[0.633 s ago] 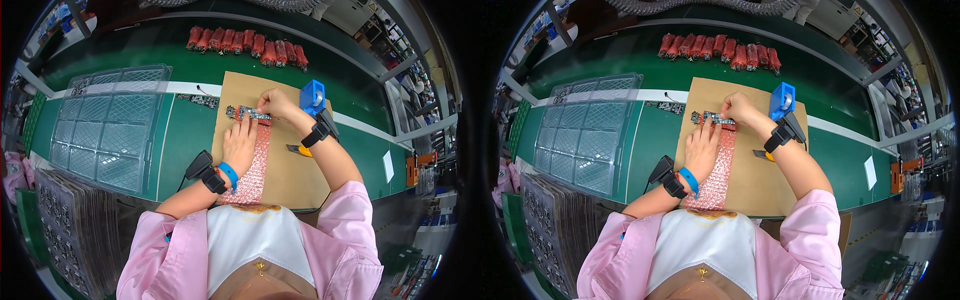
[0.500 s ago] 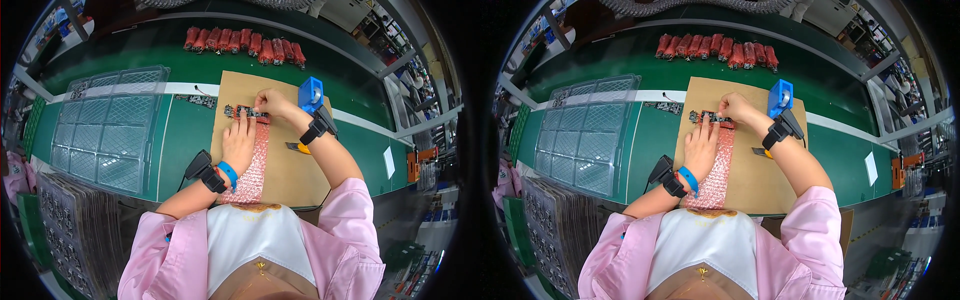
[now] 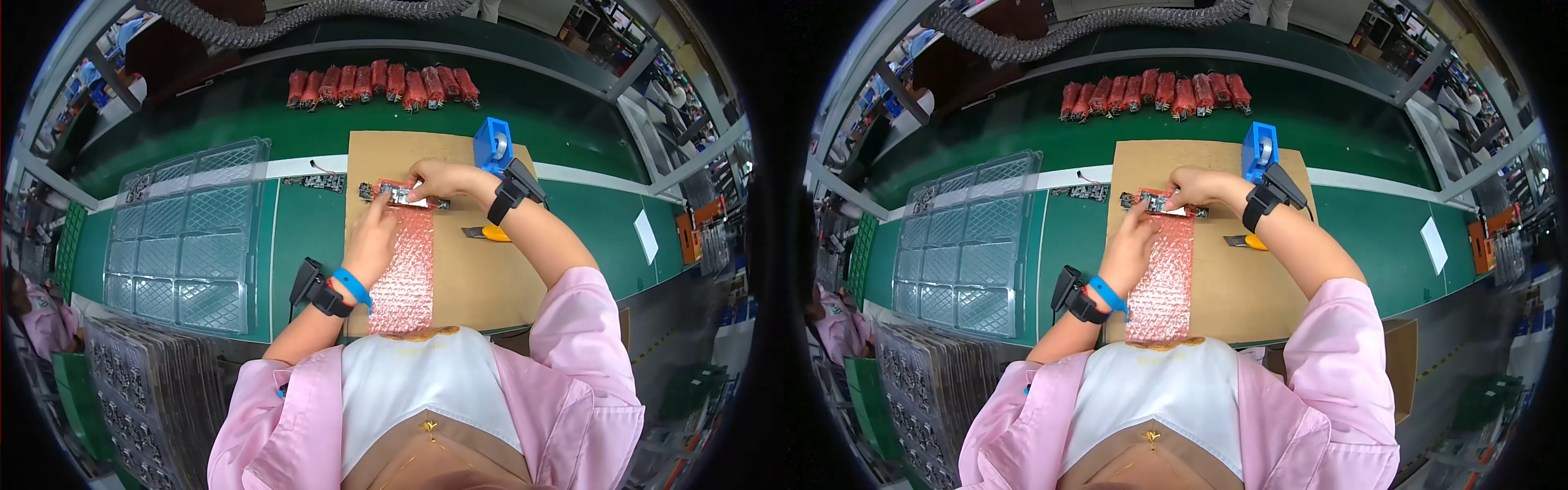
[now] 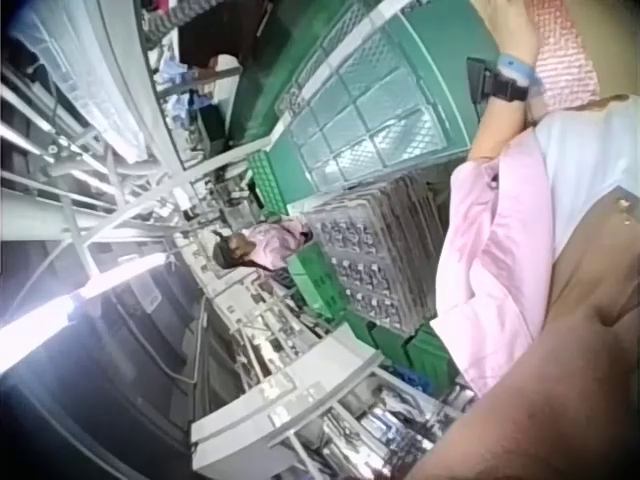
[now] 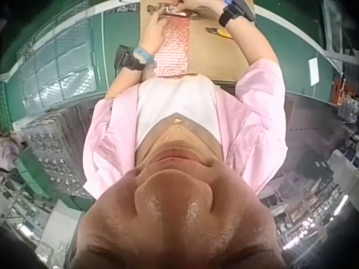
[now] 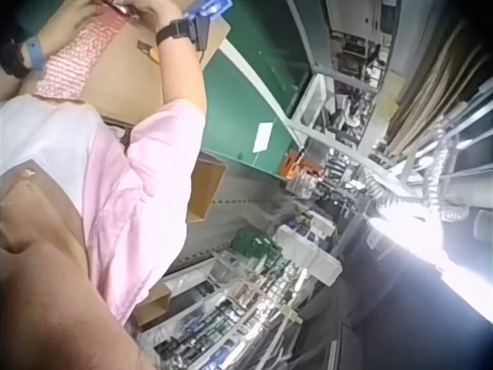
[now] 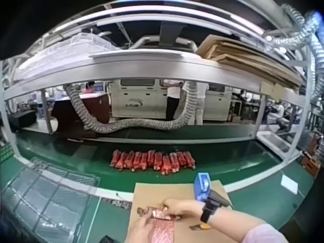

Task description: The person picks up circuit boards from a tray, rolls each one in bubble wrap, and secures the wrap with tape. They then take a label from their pocket and apply it to the wrapped board.

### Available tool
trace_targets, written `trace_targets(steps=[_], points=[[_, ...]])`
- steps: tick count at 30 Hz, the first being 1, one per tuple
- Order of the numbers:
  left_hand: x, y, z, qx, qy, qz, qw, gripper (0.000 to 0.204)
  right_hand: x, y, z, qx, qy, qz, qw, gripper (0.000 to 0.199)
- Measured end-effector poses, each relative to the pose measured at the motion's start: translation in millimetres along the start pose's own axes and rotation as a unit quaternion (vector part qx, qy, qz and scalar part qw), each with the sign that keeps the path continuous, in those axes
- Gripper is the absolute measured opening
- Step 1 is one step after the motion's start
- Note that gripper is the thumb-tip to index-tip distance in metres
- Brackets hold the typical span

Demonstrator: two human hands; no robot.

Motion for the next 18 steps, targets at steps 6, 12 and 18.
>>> trace_targets(steps=[6,12,18], points=[[-2,-29,40,0.072,0.021,0.029,0.997,0.048,-29,2,-24,0.043,-0.07,-0.112,0.99,0.033],[-15,9,49,-0.065,0.086,0.052,0.993,0.046,-30,4,-52,0.205,-0.268,-0.005,0.941,0.029],[-14,8,45,-0.031,0.079,0.056,0.995,0.047,-33,14,-71,0.3,-0.271,-0.139,0.904,0.013]])
Point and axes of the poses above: each hand's wrist, its own z-axis towards the middle knuckle, its own y-axis out of the palm, x = y × z, the point moved 6 cm from there along z, towards the middle knuckle, and after that the axes turned 12 degrees about z, right-handed, at the moved point
